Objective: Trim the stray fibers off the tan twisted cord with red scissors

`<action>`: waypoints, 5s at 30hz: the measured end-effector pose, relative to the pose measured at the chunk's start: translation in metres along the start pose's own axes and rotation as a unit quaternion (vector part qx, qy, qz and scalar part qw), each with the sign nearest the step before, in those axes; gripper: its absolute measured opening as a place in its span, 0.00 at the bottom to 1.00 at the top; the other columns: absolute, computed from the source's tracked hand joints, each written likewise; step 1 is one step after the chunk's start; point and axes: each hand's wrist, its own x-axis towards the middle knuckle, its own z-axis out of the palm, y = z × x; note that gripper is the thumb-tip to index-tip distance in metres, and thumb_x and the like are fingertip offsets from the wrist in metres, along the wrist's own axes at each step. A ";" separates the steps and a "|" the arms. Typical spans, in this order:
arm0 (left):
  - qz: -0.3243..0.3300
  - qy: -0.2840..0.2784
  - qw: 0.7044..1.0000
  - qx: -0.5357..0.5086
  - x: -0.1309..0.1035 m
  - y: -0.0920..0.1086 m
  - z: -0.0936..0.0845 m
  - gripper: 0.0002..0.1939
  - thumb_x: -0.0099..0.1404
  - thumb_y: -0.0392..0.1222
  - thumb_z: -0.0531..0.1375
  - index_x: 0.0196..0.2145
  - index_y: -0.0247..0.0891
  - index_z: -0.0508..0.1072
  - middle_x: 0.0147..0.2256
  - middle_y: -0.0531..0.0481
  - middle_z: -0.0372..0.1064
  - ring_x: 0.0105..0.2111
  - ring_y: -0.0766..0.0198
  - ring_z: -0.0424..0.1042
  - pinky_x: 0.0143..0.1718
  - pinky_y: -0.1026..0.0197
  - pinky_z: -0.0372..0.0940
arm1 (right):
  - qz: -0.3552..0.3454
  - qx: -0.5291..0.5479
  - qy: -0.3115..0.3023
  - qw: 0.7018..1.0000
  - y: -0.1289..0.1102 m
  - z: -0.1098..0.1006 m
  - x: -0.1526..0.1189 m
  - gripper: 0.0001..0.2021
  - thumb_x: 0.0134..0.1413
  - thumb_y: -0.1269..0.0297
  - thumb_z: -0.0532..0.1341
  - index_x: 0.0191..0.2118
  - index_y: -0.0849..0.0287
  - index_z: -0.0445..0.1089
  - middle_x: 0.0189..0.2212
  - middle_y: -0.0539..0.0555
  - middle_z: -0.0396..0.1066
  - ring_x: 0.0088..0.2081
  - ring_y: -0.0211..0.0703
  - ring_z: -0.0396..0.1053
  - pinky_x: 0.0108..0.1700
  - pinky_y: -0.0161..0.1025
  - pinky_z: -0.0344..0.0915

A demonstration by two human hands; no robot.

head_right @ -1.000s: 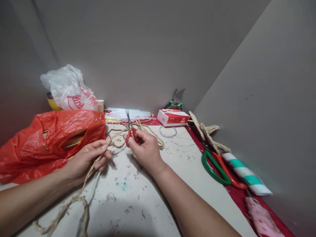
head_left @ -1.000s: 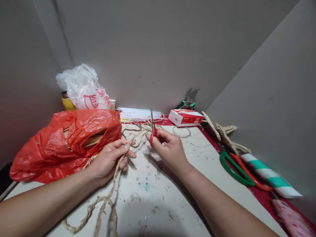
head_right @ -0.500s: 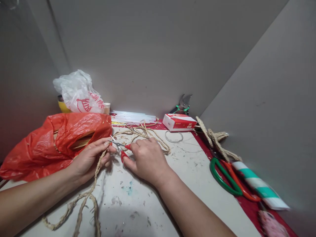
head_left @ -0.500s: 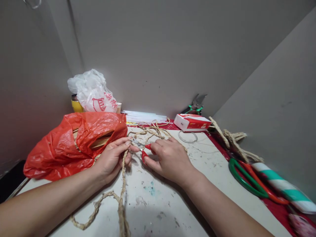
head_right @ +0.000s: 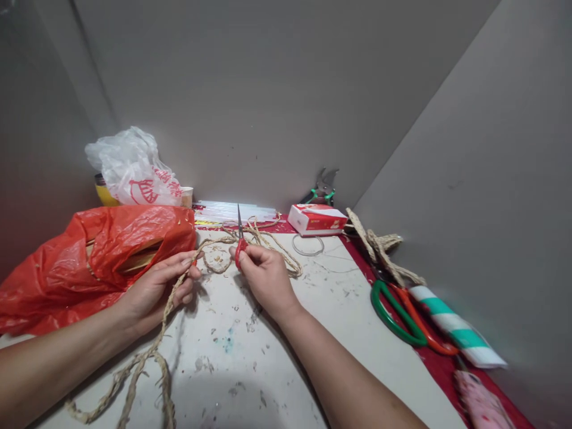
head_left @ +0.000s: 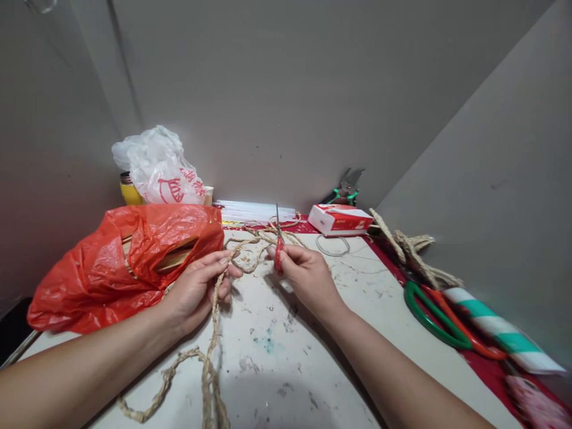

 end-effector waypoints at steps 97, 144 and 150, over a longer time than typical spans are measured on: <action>0.126 0.109 0.971 0.174 -0.009 -0.007 0.007 0.10 0.58 0.41 0.60 0.36 0.34 0.68 0.21 0.54 0.70 0.12 0.74 0.56 0.14 0.69 0.51 | -0.256 -0.519 -0.157 0.800 -0.020 -0.002 -0.012 0.14 0.53 0.56 0.56 0.24 0.59 0.69 0.21 0.51 0.69 0.25 0.39 0.60 0.35 0.40 0.48; 0.135 0.139 0.957 0.217 -0.002 -0.009 0.003 0.17 0.57 0.46 0.62 0.42 0.35 0.75 0.13 0.63 0.49 0.14 0.76 0.43 0.15 0.70 0.41 | -0.183 -0.482 -0.136 0.846 -0.019 -0.003 -0.012 0.16 0.56 0.59 0.52 0.20 0.58 0.65 0.18 0.48 0.67 0.21 0.35 0.54 0.28 0.36 0.44; 0.140 0.137 0.957 0.214 -0.001 -0.012 0.000 0.19 0.57 0.47 0.62 0.44 0.33 0.74 0.14 0.61 0.50 0.15 0.75 0.44 0.16 0.70 0.39 | -0.193 -0.472 -0.114 0.852 -0.017 -0.002 -0.014 0.14 0.50 0.57 0.56 0.19 0.58 0.62 0.18 0.47 0.64 0.22 0.34 0.52 0.29 0.36 0.44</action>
